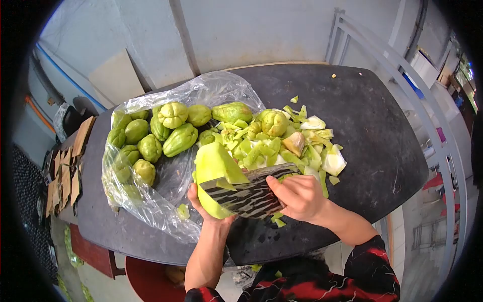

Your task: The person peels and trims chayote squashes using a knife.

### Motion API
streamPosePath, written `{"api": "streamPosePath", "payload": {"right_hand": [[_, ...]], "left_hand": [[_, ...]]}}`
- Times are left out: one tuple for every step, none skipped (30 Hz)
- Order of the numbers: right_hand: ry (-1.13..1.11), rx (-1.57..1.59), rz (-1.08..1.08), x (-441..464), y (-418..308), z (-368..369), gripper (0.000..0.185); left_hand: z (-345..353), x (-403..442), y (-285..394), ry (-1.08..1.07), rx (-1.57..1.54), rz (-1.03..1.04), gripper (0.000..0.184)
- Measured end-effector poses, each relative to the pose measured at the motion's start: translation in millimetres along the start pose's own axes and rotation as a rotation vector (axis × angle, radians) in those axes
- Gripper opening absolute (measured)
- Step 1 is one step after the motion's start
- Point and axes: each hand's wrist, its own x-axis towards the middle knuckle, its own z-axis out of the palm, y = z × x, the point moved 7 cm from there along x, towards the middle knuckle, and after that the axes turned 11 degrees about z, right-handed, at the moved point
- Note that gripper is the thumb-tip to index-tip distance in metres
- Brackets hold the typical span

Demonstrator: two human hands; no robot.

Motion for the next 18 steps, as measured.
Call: {"api": "streamPosePath", "payload": {"right_hand": [[0.002,0.029,-0.010,-1,-2,-1,0.043],[0.008,0.050,0.024,-1,3,-1,0.044],[0.008,0.049,0.027,-2,10,3,0.044],[0.007,0.061,0.070,-4,21,10,0.044],[0.011,0.070,0.106,-4,30,13,0.044],[0.039,0.051,0.080,-2,28,11,0.045],[0.040,0.051,0.074,-1,26,7,0.045],[-0.001,0.066,0.065,-1,20,4,0.044],[-0.042,0.081,0.060,0,13,0,0.044],[-0.032,0.070,0.046,1,6,-5,0.045],[-0.033,0.070,0.052,1,6,-4,0.045],[-0.015,0.065,0.044,1,8,-5,0.046],[0.003,0.059,0.037,2,10,-6,0.046],[-0.025,0.065,0.098,1,25,4,0.045],[-0.044,0.031,0.158,2,34,7,0.041],[-0.026,0.027,0.151,0,37,10,0.041],[-0.010,0.028,0.139,-1,36,12,0.041],[-0.011,0.030,0.129,0,32,9,0.041]], "left_hand": [[4,-1,-1,-0.089,0.021,-0.015,0.087],[1,-1,1,0.050,0.111,0.037,0.089],[-5,-2,0,0.074,0.059,0.028,0.089],[-15,-2,2,0.113,0.007,0.024,0.089],[-20,-1,3,0.145,-0.048,0.024,0.089],[-17,2,2,0.136,-0.051,0.027,0.089],[-13,3,2,0.080,-0.014,0.026,0.089],[-11,3,2,0.030,0.026,0.022,0.089],[-10,1,3,0.032,0.029,0.022,0.089],[-5,-1,2,-0.006,0.058,0.001,0.089],[-1,-3,-1,-0.043,0.086,-0.022,0.090],[-10,-5,-4,0.033,0.043,-0.021,0.088],[-15,-6,-6,0.034,0.043,-0.027,0.088],[-18,-8,-8,0.021,0.019,-0.055,0.088],[-18,-8,-9,0.003,-0.007,-0.082,0.087],[-14,-6,-9,-0.043,0.007,-0.103,0.085],[-13,-4,-9,-0.049,0.004,-0.095,0.085],[-18,-4,-8,0.027,-0.037,-0.068,0.085]]}}
